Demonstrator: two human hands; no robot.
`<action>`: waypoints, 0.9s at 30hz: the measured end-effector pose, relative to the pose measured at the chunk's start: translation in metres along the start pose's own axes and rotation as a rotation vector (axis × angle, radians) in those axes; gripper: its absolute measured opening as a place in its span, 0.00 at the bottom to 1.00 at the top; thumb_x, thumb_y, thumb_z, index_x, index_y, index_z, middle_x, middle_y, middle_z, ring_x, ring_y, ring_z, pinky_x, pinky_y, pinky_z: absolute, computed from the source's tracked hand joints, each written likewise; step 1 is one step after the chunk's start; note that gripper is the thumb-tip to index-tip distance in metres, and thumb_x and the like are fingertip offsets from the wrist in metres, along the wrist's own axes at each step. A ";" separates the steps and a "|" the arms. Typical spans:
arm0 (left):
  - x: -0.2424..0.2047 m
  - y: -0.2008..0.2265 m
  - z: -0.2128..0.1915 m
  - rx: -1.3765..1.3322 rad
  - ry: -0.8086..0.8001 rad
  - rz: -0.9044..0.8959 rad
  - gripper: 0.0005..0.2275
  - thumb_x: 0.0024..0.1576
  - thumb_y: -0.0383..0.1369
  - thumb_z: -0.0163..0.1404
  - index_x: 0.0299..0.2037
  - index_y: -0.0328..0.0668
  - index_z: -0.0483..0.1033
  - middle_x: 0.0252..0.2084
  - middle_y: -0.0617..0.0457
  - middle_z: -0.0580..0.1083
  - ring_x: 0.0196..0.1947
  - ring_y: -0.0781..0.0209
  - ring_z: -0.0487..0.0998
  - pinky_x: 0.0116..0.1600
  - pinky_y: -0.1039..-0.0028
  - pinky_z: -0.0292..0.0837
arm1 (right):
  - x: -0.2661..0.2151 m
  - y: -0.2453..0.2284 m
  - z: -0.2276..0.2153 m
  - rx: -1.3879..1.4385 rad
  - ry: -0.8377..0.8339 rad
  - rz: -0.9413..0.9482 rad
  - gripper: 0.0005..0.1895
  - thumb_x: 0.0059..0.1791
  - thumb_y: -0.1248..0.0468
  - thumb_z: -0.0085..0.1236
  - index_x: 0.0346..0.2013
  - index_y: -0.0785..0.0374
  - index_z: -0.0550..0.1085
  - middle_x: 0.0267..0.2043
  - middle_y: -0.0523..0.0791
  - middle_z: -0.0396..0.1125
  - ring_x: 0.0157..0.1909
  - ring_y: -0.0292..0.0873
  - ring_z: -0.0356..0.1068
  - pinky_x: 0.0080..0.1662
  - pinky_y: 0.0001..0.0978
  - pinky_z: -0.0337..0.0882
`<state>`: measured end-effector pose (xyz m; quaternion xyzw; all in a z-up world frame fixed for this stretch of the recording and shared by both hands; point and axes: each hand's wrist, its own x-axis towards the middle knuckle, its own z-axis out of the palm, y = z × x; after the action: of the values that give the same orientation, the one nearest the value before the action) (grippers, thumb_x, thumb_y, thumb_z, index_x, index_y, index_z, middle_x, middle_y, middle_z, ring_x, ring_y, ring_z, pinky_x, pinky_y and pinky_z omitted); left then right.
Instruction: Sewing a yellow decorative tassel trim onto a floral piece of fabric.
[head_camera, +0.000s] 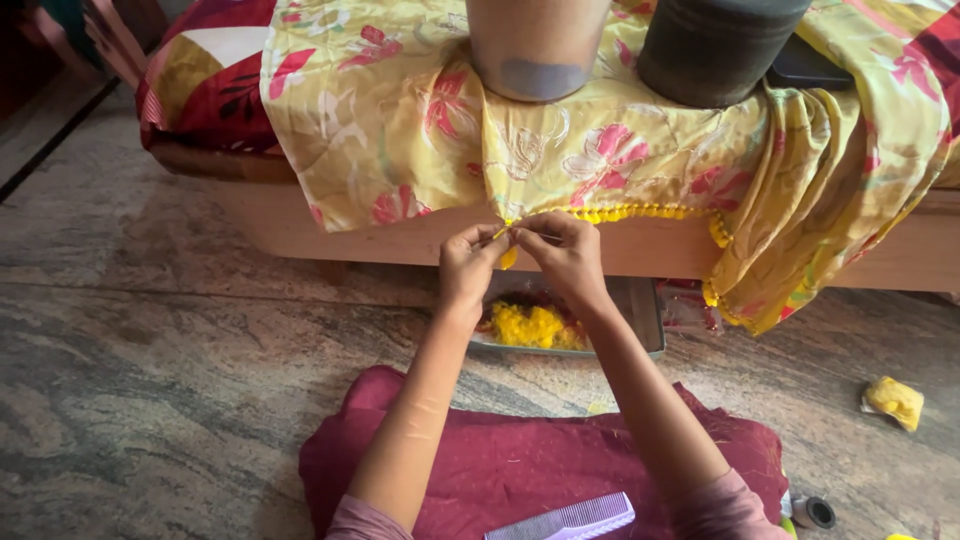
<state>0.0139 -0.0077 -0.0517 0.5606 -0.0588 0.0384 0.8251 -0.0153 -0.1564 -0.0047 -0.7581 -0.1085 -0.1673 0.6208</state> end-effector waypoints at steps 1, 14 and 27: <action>-0.001 0.002 0.001 0.000 -0.010 0.002 0.05 0.57 0.24 0.60 0.40 0.29 0.82 0.36 0.50 0.80 0.36 0.69 0.78 0.42 0.79 0.72 | 0.000 0.000 0.000 0.009 0.000 0.017 0.08 0.48 0.68 0.63 0.40 0.70 0.81 0.37 0.45 0.78 0.41 0.34 0.76 0.45 0.25 0.76; -0.012 0.020 0.017 0.259 0.078 0.089 0.07 0.56 0.26 0.59 0.42 0.29 0.82 0.35 0.52 0.82 0.34 0.72 0.78 0.40 0.81 0.73 | -0.010 -0.002 -0.007 0.285 -0.057 0.134 0.07 0.51 0.68 0.62 0.41 0.69 0.81 0.39 0.45 0.77 0.42 0.34 0.74 0.51 0.26 0.73; -0.013 -0.011 0.002 0.032 -0.060 0.012 0.07 0.59 0.26 0.57 0.43 0.30 0.83 0.38 0.54 0.81 0.38 0.72 0.78 0.45 0.80 0.72 | -0.024 -0.013 -0.006 0.243 0.111 0.079 0.08 0.49 0.70 0.62 0.39 0.73 0.80 0.38 0.48 0.78 0.43 0.37 0.78 0.49 0.28 0.77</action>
<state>0.0026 -0.0134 -0.0634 0.5743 -0.0862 0.0275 0.8136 -0.0432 -0.1584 -0.0010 -0.6707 -0.0635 -0.1698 0.7192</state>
